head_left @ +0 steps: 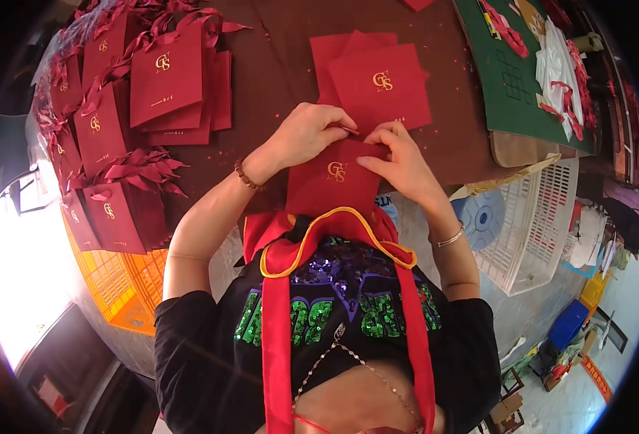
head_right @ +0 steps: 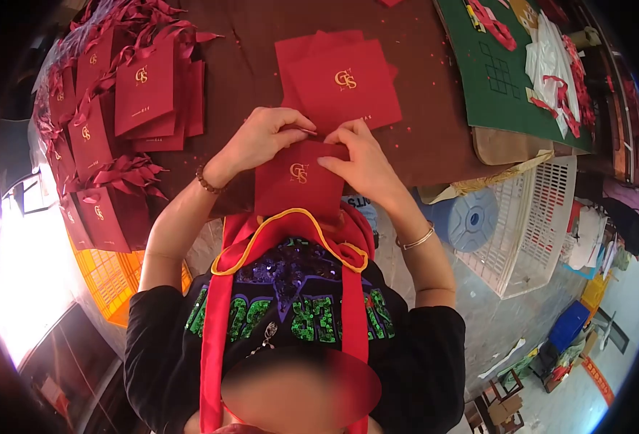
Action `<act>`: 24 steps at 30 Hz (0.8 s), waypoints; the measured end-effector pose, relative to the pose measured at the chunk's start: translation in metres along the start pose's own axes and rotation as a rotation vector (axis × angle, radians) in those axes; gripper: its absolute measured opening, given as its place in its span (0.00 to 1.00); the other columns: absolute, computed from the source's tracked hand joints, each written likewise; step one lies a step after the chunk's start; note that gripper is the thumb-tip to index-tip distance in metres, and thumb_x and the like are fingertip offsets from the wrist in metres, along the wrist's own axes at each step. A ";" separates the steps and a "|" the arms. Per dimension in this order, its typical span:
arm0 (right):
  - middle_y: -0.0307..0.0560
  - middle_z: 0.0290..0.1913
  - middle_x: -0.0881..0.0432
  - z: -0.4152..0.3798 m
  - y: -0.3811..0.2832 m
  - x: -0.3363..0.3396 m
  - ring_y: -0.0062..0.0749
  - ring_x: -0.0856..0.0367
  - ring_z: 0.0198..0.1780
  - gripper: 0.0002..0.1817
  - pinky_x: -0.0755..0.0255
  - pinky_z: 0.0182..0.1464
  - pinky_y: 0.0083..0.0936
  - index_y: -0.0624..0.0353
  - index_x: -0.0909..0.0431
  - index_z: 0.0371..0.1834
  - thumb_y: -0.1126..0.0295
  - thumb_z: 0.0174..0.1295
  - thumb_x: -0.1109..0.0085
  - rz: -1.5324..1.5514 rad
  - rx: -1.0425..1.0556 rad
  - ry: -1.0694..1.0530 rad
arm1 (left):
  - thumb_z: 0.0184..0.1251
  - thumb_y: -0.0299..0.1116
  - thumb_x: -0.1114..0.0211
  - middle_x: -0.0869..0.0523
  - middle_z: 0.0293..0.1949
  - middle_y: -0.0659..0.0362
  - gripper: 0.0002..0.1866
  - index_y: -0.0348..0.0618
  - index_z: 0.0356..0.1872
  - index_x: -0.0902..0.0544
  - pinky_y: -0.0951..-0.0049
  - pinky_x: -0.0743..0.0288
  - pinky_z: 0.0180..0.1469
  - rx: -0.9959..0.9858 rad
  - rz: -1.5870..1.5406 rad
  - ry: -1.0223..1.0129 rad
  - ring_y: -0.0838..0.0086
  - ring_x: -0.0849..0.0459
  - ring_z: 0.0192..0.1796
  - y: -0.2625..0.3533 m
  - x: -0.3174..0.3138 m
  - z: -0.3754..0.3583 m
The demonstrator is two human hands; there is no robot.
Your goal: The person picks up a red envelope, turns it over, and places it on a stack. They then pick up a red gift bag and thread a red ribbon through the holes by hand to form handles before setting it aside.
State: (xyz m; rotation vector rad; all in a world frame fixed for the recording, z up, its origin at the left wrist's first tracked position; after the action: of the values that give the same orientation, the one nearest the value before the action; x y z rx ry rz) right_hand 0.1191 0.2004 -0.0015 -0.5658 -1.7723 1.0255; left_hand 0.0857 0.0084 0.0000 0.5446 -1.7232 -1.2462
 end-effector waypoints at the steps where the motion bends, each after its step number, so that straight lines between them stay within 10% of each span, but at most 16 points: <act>1: 0.45 0.44 0.29 -0.002 0.005 0.001 0.29 0.28 0.47 0.16 0.32 0.46 0.23 0.65 0.25 0.42 0.69 0.52 0.35 0.013 -0.012 -0.031 | 0.58 0.25 0.39 0.15 0.34 0.53 0.09 0.37 0.40 0.17 0.73 0.24 0.38 0.009 -0.039 0.008 0.70 0.17 0.35 -0.001 -0.002 -0.001; 9: 0.37 0.33 0.20 -0.007 0.009 0.001 0.15 0.25 0.34 0.11 0.30 0.36 0.16 0.64 0.23 0.38 0.68 0.57 0.37 0.318 -0.307 -0.114 | 0.61 0.23 0.41 0.16 0.34 0.58 0.10 0.37 0.44 0.18 0.82 0.29 0.29 -0.096 -0.043 0.220 0.82 0.22 0.29 0.002 -0.007 -0.012; 15: 0.39 0.32 0.19 0.006 0.010 -0.010 0.16 0.24 0.34 0.10 0.28 0.37 0.17 0.65 0.23 0.36 0.71 0.56 0.37 0.379 -0.255 -0.093 | 0.57 0.31 0.37 0.17 0.25 0.58 0.03 0.44 0.28 0.19 0.65 0.34 0.36 -0.237 0.375 0.384 0.64 0.20 0.29 0.013 -0.013 -0.034; 24: 0.37 0.32 0.19 0.007 0.003 -0.012 0.14 0.24 0.34 0.09 0.28 0.36 0.15 0.64 0.23 0.36 0.72 0.56 0.37 0.425 -0.208 -0.098 | 0.57 0.33 0.37 0.20 0.22 0.60 0.06 0.45 0.24 0.23 0.66 0.39 0.37 -0.119 0.498 0.347 0.66 0.22 0.28 0.013 -0.025 -0.038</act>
State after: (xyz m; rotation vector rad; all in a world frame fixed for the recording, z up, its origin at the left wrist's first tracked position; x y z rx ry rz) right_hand 0.1175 0.1903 -0.0108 -1.0725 -1.9029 1.1745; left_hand 0.1322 0.0133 0.0047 0.2208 -1.3694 -0.8339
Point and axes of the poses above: each hand's wrist, its own z-axis towards the middle knuckle, its own x-axis out of the back of the hand, y = z × x, the point moved 2 cm from there along z, towards the middle knuckle
